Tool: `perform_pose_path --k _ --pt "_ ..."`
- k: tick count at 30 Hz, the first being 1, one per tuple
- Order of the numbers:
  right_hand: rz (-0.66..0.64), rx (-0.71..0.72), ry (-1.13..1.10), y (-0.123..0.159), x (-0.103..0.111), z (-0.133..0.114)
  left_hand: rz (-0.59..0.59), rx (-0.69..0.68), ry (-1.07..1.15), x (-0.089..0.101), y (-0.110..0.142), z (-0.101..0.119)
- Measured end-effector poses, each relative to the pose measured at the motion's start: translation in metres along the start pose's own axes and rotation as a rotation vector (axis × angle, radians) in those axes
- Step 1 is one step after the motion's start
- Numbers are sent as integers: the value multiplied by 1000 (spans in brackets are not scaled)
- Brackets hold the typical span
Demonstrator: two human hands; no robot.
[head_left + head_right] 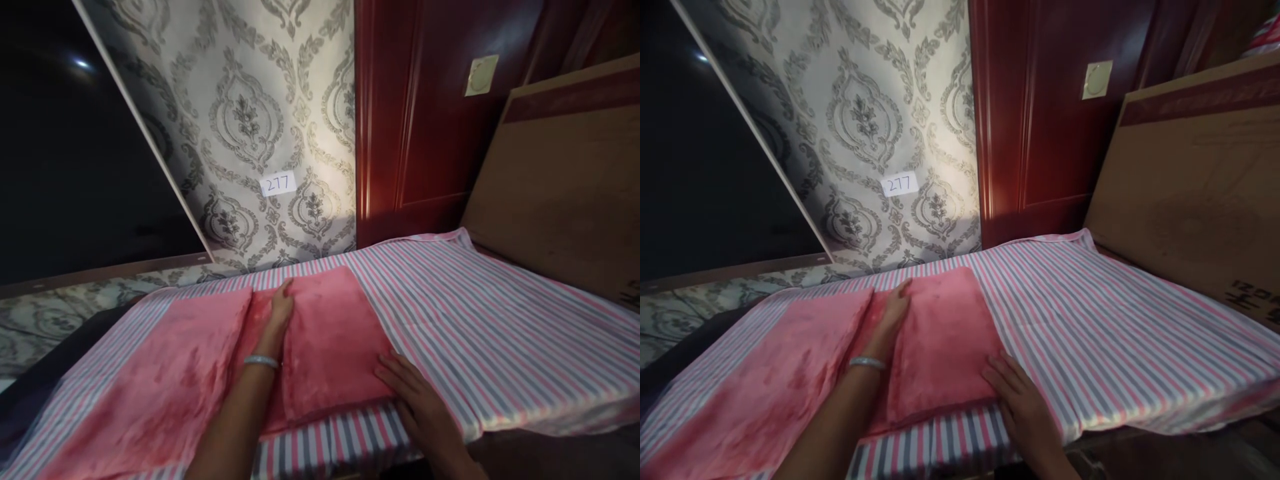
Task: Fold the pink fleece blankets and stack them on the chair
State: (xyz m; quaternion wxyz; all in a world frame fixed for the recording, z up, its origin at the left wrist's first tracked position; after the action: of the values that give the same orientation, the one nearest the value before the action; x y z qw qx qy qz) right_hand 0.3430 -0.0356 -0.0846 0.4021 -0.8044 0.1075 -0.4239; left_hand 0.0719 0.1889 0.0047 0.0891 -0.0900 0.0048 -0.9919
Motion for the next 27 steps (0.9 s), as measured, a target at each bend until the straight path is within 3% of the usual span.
perform_pose_path --k 4,8,11,13,16,19,21,24,27 --pt "2 -12 -13 -1 1 -3 82 -19 -168 8 -5 -8" --pt "-72 -39 -93 -9 19 -6 49 13 -254 16 -10 -12" --pt "-91 -158 -213 -36 38 4 38 27 -290 19 -16 -11" --pt "-81 -257 -253 -68 39 17 47 26 -325 18 -20 -7" --pt "-141 -308 -172 -131 10 35 62 27 -415 10 -26 1" --pt "-321 -320 21 -191 -42 46 95 34 -538 -1 -29 11" --pt "-436 -335 137 -215 -74 50 125 47 -623 -6 -29 15" --pt "-538 -332 244 -223 -107 53 154 56 -722 -12 -27 11" --pt "-588 -312 282 -208 -126 61 158 48 -769 -13 -26 0"
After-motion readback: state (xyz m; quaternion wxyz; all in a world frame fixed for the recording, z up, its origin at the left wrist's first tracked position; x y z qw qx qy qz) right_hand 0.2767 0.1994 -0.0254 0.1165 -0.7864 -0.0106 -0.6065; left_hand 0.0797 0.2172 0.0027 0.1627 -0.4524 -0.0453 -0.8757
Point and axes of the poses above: each hand's wrist, its own y-axis away from the middle knuckle, its own x-axis out of the back of the hand, z = x × y, the point moved 5 cm from there along -y, towards the middle knuckle
